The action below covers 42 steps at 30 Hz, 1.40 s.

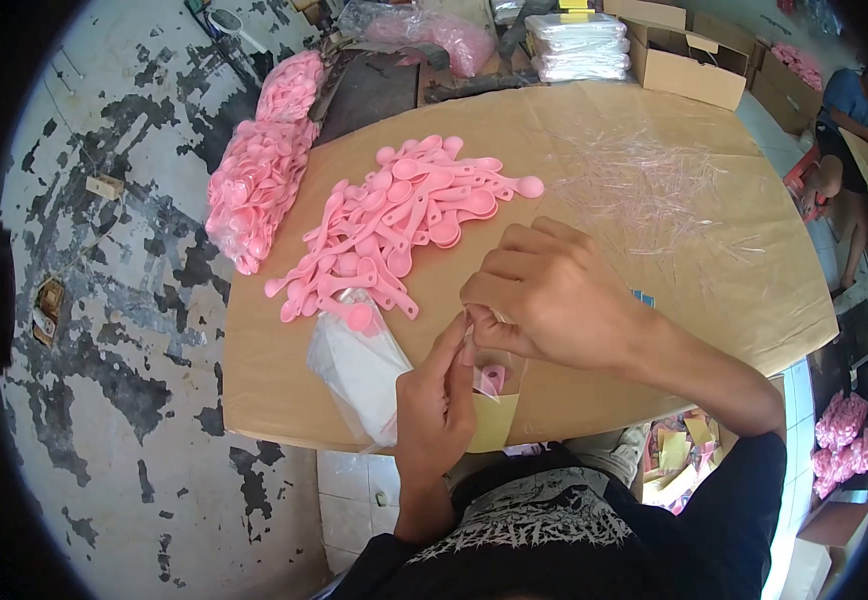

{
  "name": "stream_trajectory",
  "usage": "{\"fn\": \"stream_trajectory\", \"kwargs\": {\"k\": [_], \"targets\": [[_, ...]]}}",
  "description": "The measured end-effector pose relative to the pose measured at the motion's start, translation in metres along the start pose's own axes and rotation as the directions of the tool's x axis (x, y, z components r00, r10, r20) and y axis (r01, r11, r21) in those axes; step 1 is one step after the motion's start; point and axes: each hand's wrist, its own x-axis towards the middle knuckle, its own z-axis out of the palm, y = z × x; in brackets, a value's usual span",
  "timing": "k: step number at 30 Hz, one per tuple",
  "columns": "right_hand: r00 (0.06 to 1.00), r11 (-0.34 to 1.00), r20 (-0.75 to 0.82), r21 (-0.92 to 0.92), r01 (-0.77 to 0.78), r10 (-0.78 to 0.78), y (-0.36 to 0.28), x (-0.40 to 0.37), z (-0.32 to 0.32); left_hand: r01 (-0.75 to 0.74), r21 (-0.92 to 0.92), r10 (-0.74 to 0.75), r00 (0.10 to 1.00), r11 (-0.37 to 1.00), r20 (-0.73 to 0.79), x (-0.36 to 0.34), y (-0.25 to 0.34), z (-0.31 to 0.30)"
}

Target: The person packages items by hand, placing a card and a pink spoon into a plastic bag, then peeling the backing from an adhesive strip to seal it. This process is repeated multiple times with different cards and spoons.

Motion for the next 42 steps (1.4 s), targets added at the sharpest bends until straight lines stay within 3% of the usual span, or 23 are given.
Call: {"fn": "stream_trajectory", "kwargs": {"k": [2,5,6,8,9,11,12,13,14,16,17,19,20,23,24,25,26,30,33,36,39,40,42], "targets": [[0.986,0.981,-0.109,0.16,-0.106,0.124,0.007,-0.002,-0.003,-0.028,-0.358,0.027,1.0,0.933,-0.009,-0.003,-0.01,0.007],[0.937,0.766,0.07,0.557,-0.32,0.341,0.022,-0.005,-0.053,0.014,-0.709,-0.02,1.0,0.705,0.001,-0.004,-0.014,0.006],[0.972,0.76,0.142,0.607,-0.234,0.186,0.034,-0.009,-0.07,0.039,-0.788,-0.05,0.999,0.614,0.01,-0.002,-0.014,0.004],[0.957,0.696,0.252,0.713,-0.085,-0.142,0.063,-0.022,-0.101,0.068,-0.771,-0.098,0.995,0.634,0.008,0.004,-0.019,0.0],[0.932,0.735,0.36,0.622,-0.27,0.037,0.076,-0.029,-0.104,0.089,-0.762,-0.123,0.992,0.642,0.012,0.006,-0.02,-0.001],[0.767,0.695,0.499,0.378,-0.611,0.403,0.107,-0.052,-0.092,0.092,-0.755,-0.165,0.986,0.65,-0.021,0.011,-0.02,-0.001],[0.858,0.863,0.221,0.107,-0.494,0.464,0.132,-0.073,-0.077,0.093,-0.752,-0.183,0.982,0.653,-0.037,0.013,-0.02,0.0],[0.918,0.891,-0.063,-0.222,-0.396,0.392,0.163,-0.096,-0.055,0.104,-0.744,-0.168,0.986,0.66,-0.011,0.016,-0.023,0.001],[0.933,0.771,-0.292,-0.538,-0.341,0.209,0.177,-0.11,-0.045,0.12,-0.734,-0.157,0.987,0.669,0.018,0.015,-0.028,0.002],[0.804,0.776,-0.2,-0.214,-0.593,0.56,0.15,-0.092,-0.067,0.108,-0.733,-0.13,0.991,0.671,0.027,0.014,-0.031,0.007],[0.701,0.701,-0.102,-0.047,-0.712,0.706,0.134,-0.085,-0.076,0.15,-0.701,-0.158,0.986,0.698,0.053,0.012,-0.034,0.007],[0.658,0.659,0.129,0.041,-0.751,0.742,0.126,-0.08,-0.088,0.226,-0.627,-0.206,0.973,0.746,0.105,0.011,-0.04,0.005],[0.633,0.635,0.239,0.078,-0.768,0.736,0.125,-0.077,-0.092,0.203,-0.662,-0.199,0.977,0.721,0.083,0.012,-0.037,0.007],[0.871,0.862,-0.032,-0.127,-0.49,0.49,0.12,-0.084,-0.063,0.152,-0.736,-0.185,0.982,0.66,0.037,0.012,-0.027,0.013],[0.918,0.855,-0.17,-0.336,-0.395,0.357,0.122,-0.083,-0.052,0.147,-0.741,-0.173,0.984,0.656,0.042,0.012,-0.028,0.014],[0.859,0.862,-0.087,-0.005,-0.506,0.504,0.11,-0.076,-0.048,0.14,-0.745,-0.158,0.986,0.652,0.047,0.012,-0.027,0.014],[0.798,0.752,0.039,0.31,-0.581,0.601,0.093,-0.065,-0.046,0.134,-0.755,-0.149,0.988,0.642,0.049,0.014,-0.027,0.016],[0.928,0.895,0.251,0.285,-0.343,0.276,0.033,-0.05,-0.027,0.119,-0.751,-0.171,0.985,0.65,0.008,0.014,-0.019,0.026],[0.906,0.822,0.424,0.512,-0.251,0.012,0.038,-0.047,-0.033,0.119,-0.738,-0.149,0.988,0.664,0.026,0.013,-0.021,0.02],[0.891,0.689,0.448,0.667,-0.282,-0.069,0.033,-0.049,-0.034,0.107,-0.703,-0.131,0.991,0.703,0.02,0.01,-0.03,0.019],[0.833,0.743,0.531,0.493,-0.453,0.155,-0.001,-0.04,-0.017,0.07,-0.65,-0.09,0.996,0.757,0.002,0.011,-0.031,0.025],[0.835,0.657,0.488,0.546,-0.52,0.255,-0.005,-0.042,-0.005,0.053,-0.632,-0.07,0.998,0.773,-0.003,0.012,-0.031,0.026],[0.854,0.62,0.438,0.596,-0.51,0.282,-0.003,-0.042,-0.001,0.1,-0.706,-0.124,0.992,0.701,0.017,0.012,-0.024,0.025]]}}
